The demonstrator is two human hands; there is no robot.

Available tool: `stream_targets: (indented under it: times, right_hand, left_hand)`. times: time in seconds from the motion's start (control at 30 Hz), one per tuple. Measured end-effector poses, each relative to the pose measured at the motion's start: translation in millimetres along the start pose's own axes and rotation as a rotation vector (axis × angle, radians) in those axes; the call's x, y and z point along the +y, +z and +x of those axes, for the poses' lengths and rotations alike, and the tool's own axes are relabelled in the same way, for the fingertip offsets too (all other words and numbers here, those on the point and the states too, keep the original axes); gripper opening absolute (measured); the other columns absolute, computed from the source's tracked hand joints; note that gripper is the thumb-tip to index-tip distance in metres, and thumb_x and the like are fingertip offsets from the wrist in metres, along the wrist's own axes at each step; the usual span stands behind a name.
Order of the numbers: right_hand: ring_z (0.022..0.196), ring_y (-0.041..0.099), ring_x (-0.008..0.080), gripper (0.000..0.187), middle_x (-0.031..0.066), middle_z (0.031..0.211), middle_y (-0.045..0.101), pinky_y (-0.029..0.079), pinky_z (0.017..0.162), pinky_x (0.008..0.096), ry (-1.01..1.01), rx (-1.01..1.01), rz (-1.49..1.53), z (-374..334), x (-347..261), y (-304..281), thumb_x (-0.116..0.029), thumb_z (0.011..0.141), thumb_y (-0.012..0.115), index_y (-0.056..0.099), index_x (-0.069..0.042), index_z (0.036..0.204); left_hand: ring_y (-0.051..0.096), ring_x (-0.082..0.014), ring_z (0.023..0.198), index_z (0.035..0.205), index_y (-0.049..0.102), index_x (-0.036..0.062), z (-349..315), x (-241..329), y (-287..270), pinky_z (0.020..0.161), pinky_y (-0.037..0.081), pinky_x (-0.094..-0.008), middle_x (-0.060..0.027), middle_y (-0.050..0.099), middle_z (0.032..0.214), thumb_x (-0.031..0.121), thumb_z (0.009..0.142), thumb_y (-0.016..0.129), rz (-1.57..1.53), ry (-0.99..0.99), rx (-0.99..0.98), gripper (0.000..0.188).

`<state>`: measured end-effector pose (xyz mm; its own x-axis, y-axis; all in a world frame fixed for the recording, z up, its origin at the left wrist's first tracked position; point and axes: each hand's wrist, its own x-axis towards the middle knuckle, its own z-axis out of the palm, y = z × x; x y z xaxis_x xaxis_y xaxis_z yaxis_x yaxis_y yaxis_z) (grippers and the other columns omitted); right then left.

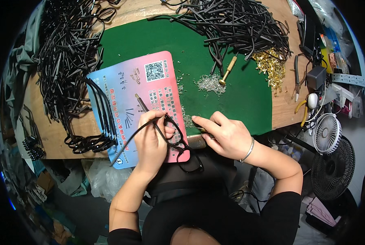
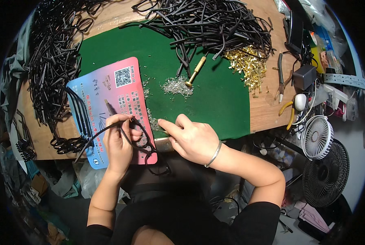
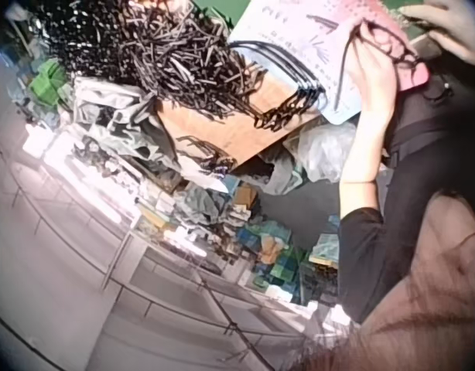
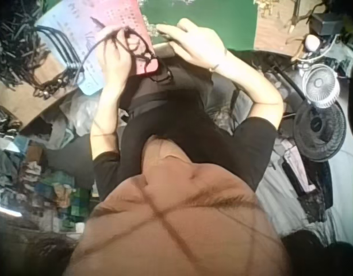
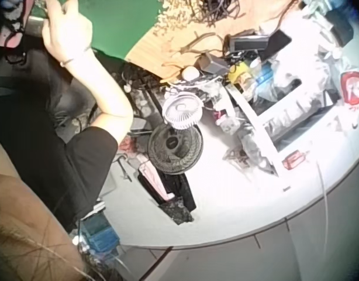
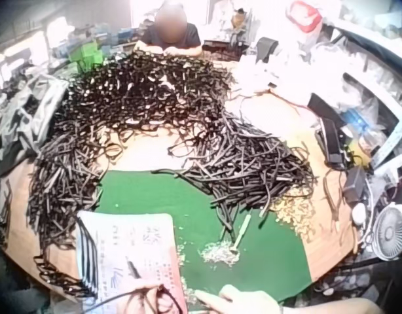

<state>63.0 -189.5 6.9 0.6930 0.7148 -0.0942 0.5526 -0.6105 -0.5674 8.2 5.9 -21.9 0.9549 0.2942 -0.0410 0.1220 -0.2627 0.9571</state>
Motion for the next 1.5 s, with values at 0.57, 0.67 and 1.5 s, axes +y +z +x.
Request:
stream_targets:
  times: [0.57,0.67,1.5]
  right_hand:
    - [0.065,0.058,0.0253,0.034,0.0114,0.087,0.047,0.050,0.055,0.0344,0.039,-0.029,-0.006,-14,6,-24,-0.012,0.080,0.060,0.053,-0.010,0.113]
    - [0.059,0.056,0.0200,0.037,0.0085,0.084,0.047,0.048,0.049,0.0312,-0.019,0.084,-0.166,-12,7,-12,-0.012,0.073,0.063,0.058,-0.014,0.109]
    - [0.059,0.058,0.0224,0.041,0.0109,0.084,0.047,0.050,0.049,0.0327,-0.079,-0.093,-0.140,4,2,-16,-0.015,0.077,0.059,0.055,-0.017,0.118]
  left_hand:
    - [0.060,-0.0169,0.057,0.094,0.057,0.0025,1,-2,-8,0.049,0.048,-0.0276,-0.0092,0.058,0.075,-0.007,0.080,0.057,0.269,0.243,-0.137,0.017]
    - [0.059,-0.0189,0.058,0.093,0.056,0.0037,-1,0,-7,0.052,0.048,-0.0286,-0.0084,0.055,0.072,-0.008,0.077,0.058,0.325,0.273,-0.119,0.020]
    - [0.056,-0.0158,0.056,0.094,0.056,-0.0004,2,2,-12,0.051,0.046,-0.0270,-0.0096,0.055,0.076,-0.004,0.085,0.054,0.202,0.171,-0.203,0.010]
